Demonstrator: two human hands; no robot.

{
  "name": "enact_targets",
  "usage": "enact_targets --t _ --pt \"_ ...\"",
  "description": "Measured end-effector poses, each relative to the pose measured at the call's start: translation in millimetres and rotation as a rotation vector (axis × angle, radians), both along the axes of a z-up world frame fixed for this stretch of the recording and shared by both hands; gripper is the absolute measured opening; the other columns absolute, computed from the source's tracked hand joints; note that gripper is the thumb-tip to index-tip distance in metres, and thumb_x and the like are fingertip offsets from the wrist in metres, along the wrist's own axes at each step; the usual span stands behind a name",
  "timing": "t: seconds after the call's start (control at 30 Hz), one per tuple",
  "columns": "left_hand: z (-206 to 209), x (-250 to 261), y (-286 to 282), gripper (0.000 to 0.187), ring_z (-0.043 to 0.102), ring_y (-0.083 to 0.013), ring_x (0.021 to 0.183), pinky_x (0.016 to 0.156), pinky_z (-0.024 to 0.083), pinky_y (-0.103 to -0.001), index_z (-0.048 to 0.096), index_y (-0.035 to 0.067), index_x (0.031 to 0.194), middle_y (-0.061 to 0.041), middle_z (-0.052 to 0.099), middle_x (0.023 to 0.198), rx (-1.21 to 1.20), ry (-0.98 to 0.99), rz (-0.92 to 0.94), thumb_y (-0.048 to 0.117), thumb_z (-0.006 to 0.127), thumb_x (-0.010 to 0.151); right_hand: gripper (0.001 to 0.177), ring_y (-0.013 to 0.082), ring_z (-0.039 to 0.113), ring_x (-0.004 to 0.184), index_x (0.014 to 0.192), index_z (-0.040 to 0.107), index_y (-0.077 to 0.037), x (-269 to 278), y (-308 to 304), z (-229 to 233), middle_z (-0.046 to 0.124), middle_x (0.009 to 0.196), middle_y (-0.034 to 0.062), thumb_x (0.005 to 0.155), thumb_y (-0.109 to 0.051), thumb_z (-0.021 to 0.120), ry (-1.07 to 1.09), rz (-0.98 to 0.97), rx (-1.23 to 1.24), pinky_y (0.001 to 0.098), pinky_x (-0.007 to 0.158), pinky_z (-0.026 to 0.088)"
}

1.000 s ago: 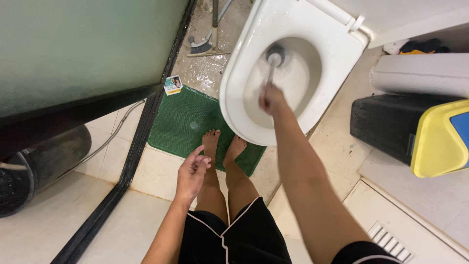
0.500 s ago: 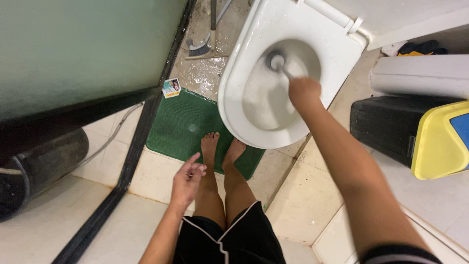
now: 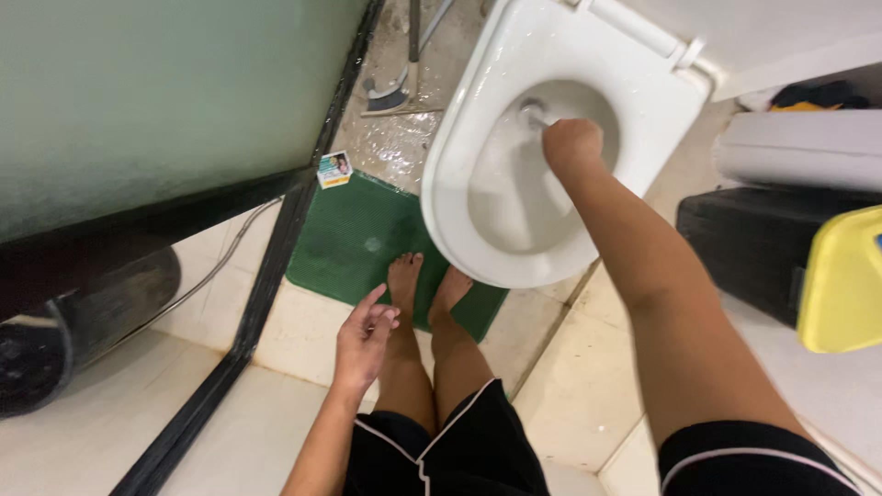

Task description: The person scrubs the toilet bowl with a brush, rinses it with water from a scoop, and then sweeps the floor with a broom. They also pick up scattered trash from the floor and place it into a dustpan.

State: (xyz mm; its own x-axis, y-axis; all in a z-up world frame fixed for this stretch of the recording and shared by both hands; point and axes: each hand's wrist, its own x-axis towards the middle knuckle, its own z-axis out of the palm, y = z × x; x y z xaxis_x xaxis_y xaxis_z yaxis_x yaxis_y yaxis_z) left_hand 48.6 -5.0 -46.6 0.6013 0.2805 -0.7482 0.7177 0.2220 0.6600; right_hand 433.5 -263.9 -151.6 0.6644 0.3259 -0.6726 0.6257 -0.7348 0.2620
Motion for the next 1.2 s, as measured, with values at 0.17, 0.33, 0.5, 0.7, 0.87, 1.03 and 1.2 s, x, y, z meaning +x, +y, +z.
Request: enact_targets --t 0.17,0.33,0.5,0.7,0.87,1.03,1.2 --pt "10.8 -8.7 -6.2 0.047 0.066 -0.0104 0.087 0.085 0.055 -0.026 0.056 0.004 0.144 -0.005 0.073 0.101 -0.013 -0.063 -0.027 0.005 0.061 0.097 0.028 0.0351 0.074 0.1 0.108 0.079 -0.008 -44.3 -50.8 -19.7 0.076 0.11 0.0193 0.1 -0.013 0.053 -0.041 -0.327 0.171 0.0467 0.083 0.059" --pt "33.6 -16.3 -4.4 0.047 0.065 -0.0105 0.086 0.084 0.054 -0.025 0.056 0.004 0.145 -0.005 0.073 0.101 -0.056 -0.128 -0.056 0.005 0.061 0.098 0.048 0.0429 0.06 0.114 0.139 0.053 -0.014 -169.1 -70.1 25.6 0.059 0.131 0.0219 0.102 -0.039 0.035 0.156 -0.748 0.364 0.0583 0.102 0.039" --pt "44.2 -24.2 10.7 0.047 0.068 -0.0103 0.085 0.08 0.056 -0.025 0.057 0.005 0.143 -0.005 0.074 0.102 -0.027 -0.099 -0.06 0.006 0.062 0.097 0.06 0.0384 0.064 0.095 0.149 0.051 -0.018 -263.0 -65.3 115.6 0.069 0.114 0.0231 0.096 -0.048 0.05 0.402 -0.846 0.445 0.05 0.085 0.053" --pt "43.5 -29.0 19.2 0.049 0.067 -0.0099 0.082 0.073 0.055 -0.024 0.056 0.006 0.144 -0.006 0.074 0.101 -0.011 -0.059 -0.131 0.006 0.062 0.096 0.04 0.0189 0.04 0.038 0.116 0.069 -0.002 -156.5 -24.3 59.7 0.048 0.057 0.0113 0.107 -0.036 0.052 0.332 -1.374 0.956 0.0394 0.038 0.031" --pt "40.7 -5.4 16.2 0.048 0.066 -0.0086 0.081 0.07 0.053 -0.022 0.054 0.004 0.145 -0.006 0.073 0.1 -0.089 -0.149 -0.168 0.007 0.062 0.098 0.034 0.0315 0.051 0.078 0.132 0.057 -0.013 -183.7 21.9 10.0 0.057 0.091 0.0185 0.103 -0.028 0.05 0.359 -1.316 0.96 0.045 0.068 0.039" --pt "53.4 21.3 17.9 0.047 0.067 -0.0083 0.082 0.069 0.052 -0.022 0.056 0.003 0.144 -0.005 0.074 0.1 -0.086 -0.219 -0.218 0.007 0.062 0.097 0.051 0.0418 0.062 0.113 0.146 0.045 -0.015 -297.9 -91.5 52.4 0.063 0.125 0.0248 0.099 -0.033 0.051 0.342 -0.732 0.721 0.0519 0.095 0.049" --pt "47.4 12.4 18.9 0.047 0.066 -0.0088 0.08 0.068 0.052 -0.022 0.056 0.003 0.144 -0.005 0.074 0.098 -0.074 -0.2 -0.224 0.007 0.062 0.097 0.045 0.0333 0.066 0.06 0.139 0.052 -0.013 -207.2 -87.7 47.5 0.069 0.082 0.023 0.106 -0.041 0.042 0.546 -0.888 0.376 0.0461 0.059 0.057"
